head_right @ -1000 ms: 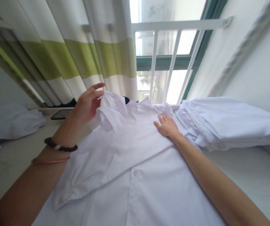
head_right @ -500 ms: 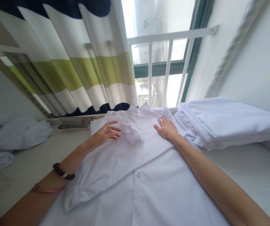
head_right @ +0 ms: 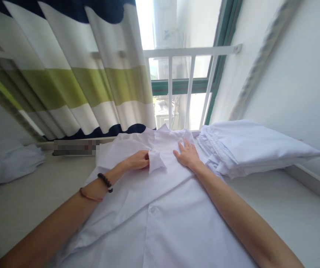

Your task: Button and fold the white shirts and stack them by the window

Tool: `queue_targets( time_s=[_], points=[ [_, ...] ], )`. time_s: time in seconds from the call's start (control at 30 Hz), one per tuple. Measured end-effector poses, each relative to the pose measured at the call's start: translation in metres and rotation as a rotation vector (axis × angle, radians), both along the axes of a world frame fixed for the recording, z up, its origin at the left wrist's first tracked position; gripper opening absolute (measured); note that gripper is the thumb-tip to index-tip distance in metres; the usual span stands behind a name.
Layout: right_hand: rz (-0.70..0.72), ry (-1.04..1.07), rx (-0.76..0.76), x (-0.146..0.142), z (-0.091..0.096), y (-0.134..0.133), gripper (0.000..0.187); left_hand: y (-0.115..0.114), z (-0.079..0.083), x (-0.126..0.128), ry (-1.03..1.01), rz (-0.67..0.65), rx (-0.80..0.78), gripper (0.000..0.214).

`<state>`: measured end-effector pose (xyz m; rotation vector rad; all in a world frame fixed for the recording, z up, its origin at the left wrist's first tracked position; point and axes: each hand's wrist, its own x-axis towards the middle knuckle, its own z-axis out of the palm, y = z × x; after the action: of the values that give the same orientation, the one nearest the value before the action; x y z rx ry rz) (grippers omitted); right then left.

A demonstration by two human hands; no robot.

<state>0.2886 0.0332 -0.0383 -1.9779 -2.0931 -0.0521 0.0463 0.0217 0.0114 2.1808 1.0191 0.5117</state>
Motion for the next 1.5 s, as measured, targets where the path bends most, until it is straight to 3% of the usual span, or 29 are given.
queue_targets(
  time_s=[0.1,0.2,0.3,0.5,0.63,0.73,0.87,1.03,1.2,1.3,1.5],
  points=[
    [0.208,0.119,0.111,-0.007,0.01,-0.007,0.05,-0.002,-0.011,-0.005,-0.071,0.029,0.033,0.024],
    [0.435,0.514,-0.031,-0.023,0.024,-0.021,0.041,-0.004,-0.016,-0.01,-0.115,0.051,0.065,0.032],
    [0.524,0.791,-0.149,-0.041,0.029,-0.033,0.044,-0.005,-0.017,-0.009,-0.132,0.06,0.097,0.034],
    [0.575,0.943,-0.18,-0.047,0.014,-0.037,0.032,0.002,-0.027,-0.005,-0.169,0.093,0.118,0.033],
    [0.579,1.034,-0.287,-0.041,0.012,-0.032,0.023,0.006,-0.035,-0.006,-0.278,0.143,0.076,0.01],
    [0.532,1.133,-0.303,-0.04,0.009,-0.028,0.018,0.006,-0.036,-0.007,-0.394,0.225,0.033,0.026],
    [0.516,1.332,-0.281,-0.039,0.003,-0.022,0.013,0.005,-0.035,-0.009,-0.445,0.233,-0.01,0.025],
    [0.545,1.552,-0.316,-0.037,0.011,-0.021,0.013,0.008,-0.023,-0.019,-0.422,0.146,-0.026,0.028],
    [0.515,1.584,-0.297,-0.031,0.032,-0.023,0.018,0.005,0.013,-0.04,-0.152,0.016,0.04,0.027],
    [0.49,1.606,-0.27,-0.029,0.04,-0.024,0.02,0.001,0.029,-0.05,-0.12,0.04,0.111,0.028],
    [0.514,1.584,-0.307,-0.035,0.042,-0.027,0.021,0.003,0.032,-0.058,0.075,0.074,0.389,0.028]
  ],
)
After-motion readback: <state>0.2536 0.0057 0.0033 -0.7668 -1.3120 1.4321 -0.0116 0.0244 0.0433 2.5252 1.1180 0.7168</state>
